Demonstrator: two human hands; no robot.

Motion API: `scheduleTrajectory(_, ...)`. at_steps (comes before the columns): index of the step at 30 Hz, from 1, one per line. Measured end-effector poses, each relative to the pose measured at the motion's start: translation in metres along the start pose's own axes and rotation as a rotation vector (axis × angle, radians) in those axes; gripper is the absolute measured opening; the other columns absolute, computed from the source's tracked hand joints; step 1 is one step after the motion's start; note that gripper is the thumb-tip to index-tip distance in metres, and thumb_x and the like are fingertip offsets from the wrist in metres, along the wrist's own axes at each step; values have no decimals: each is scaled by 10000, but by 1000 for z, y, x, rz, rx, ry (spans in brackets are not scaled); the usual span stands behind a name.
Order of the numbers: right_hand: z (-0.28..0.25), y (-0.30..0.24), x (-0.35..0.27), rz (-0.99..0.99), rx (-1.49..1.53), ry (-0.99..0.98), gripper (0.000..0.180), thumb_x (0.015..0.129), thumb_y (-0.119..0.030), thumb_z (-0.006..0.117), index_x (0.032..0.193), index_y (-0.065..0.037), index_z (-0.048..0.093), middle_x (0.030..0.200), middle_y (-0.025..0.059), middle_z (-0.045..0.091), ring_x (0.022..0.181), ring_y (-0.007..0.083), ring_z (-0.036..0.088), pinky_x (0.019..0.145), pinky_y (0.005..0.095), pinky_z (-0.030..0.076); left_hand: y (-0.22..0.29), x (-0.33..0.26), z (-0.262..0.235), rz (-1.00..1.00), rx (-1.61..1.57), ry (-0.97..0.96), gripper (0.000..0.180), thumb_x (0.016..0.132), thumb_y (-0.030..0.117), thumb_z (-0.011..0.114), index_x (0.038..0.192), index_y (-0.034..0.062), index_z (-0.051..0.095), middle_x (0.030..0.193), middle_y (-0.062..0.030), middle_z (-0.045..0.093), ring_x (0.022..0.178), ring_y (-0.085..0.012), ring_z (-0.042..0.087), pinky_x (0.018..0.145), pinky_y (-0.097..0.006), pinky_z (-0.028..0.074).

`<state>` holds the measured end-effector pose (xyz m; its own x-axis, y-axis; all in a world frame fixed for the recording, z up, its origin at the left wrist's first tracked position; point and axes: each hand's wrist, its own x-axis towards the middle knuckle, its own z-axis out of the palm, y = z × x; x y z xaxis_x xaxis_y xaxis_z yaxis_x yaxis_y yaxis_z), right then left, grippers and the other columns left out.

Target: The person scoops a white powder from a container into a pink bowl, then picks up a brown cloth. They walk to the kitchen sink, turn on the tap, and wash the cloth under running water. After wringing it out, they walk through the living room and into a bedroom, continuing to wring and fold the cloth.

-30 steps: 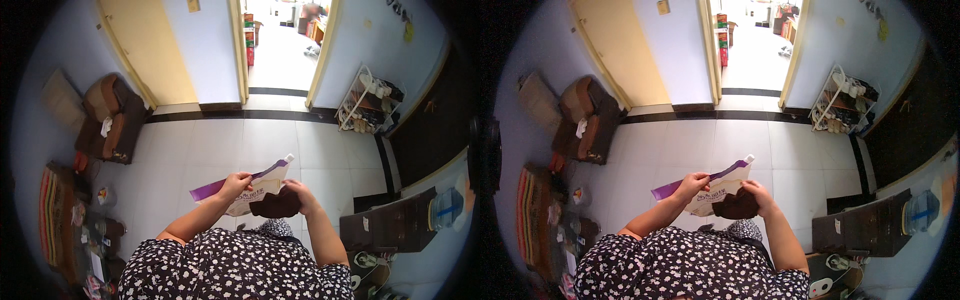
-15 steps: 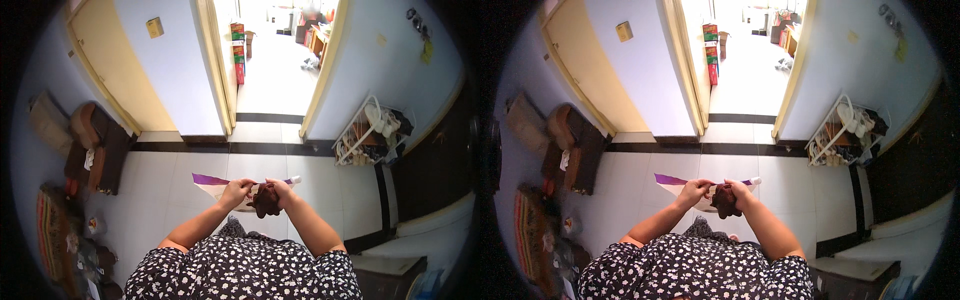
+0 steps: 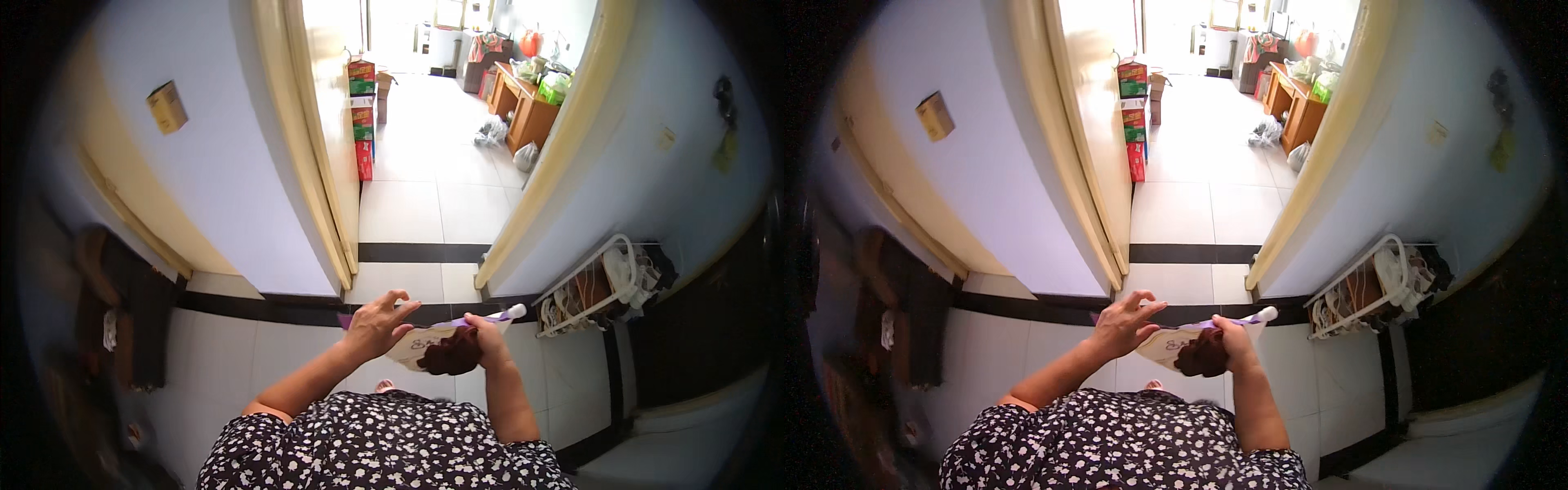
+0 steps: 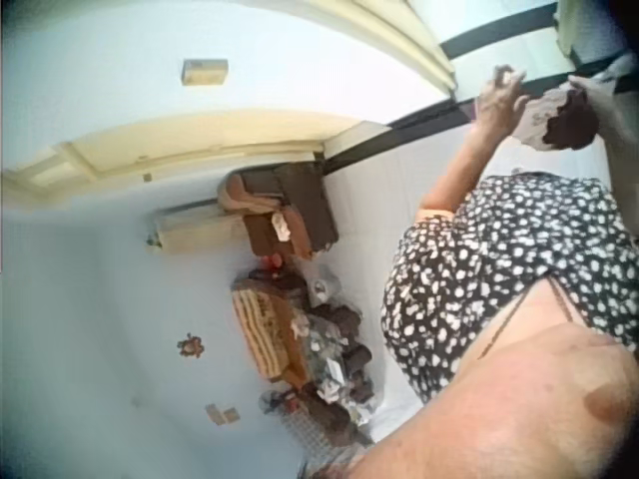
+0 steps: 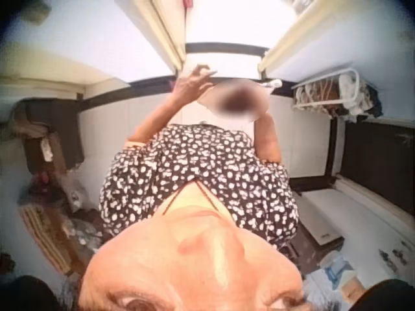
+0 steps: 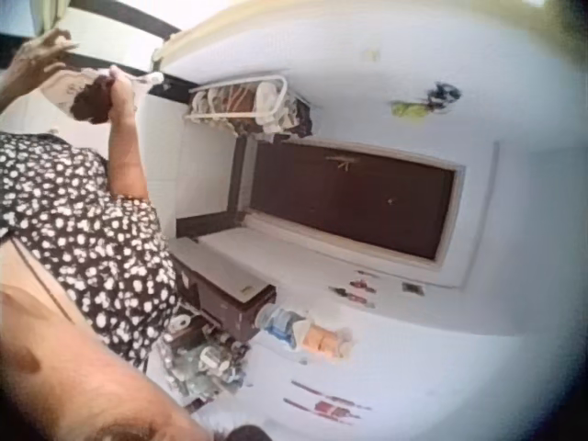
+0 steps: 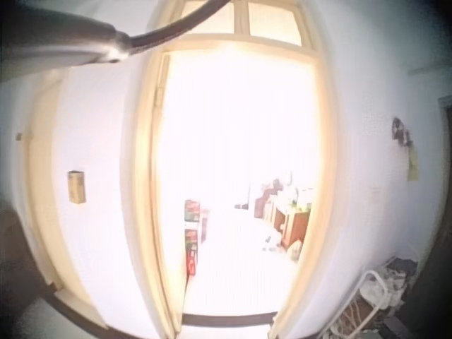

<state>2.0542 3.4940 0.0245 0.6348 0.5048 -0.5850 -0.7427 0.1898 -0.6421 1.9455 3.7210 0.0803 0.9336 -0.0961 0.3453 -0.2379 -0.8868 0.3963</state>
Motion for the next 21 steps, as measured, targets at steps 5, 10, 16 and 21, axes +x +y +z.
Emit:
scheduleTrajectory(5,28,-101,69,-129,-103,21,325,934,-237,449,1005,67,541,934,170,619,821,248,620,800,364,501,-99,116,5,140,38,-163,457,699,314,743,1088,156,562,982,-38,588,1004,-230,541,924,-395,350)
scheduleTrajectory(10,39,-200,179,-144,-74,-16,331,925,-253,471,991,62,549,931,172,626,813,243,621,783,355,504,-179,266,19,99,25,-195,345,732,301,720,1018,160,587,799,-15,621,800,-210,619,675,-357,475)
scheduleTrajectory(16,39,-314,324,-119,-95,-113,332,917,-247,493,987,72,557,953,190,632,841,257,628,800,364,507,-254,394,53,123,-81,-107,160,840,252,621,968,182,690,783,-55,678,668,-231,650,558,-337,498)
scheduleTrajectory(21,70,-408,439,-85,-88,-107,321,900,-238,528,991,70,533,969,188,622,860,266,631,811,378,513,-325,498,61,38,-137,20,161,843,231,621,971,168,695,773,-70,677,651,-234,648,563,-334,506)
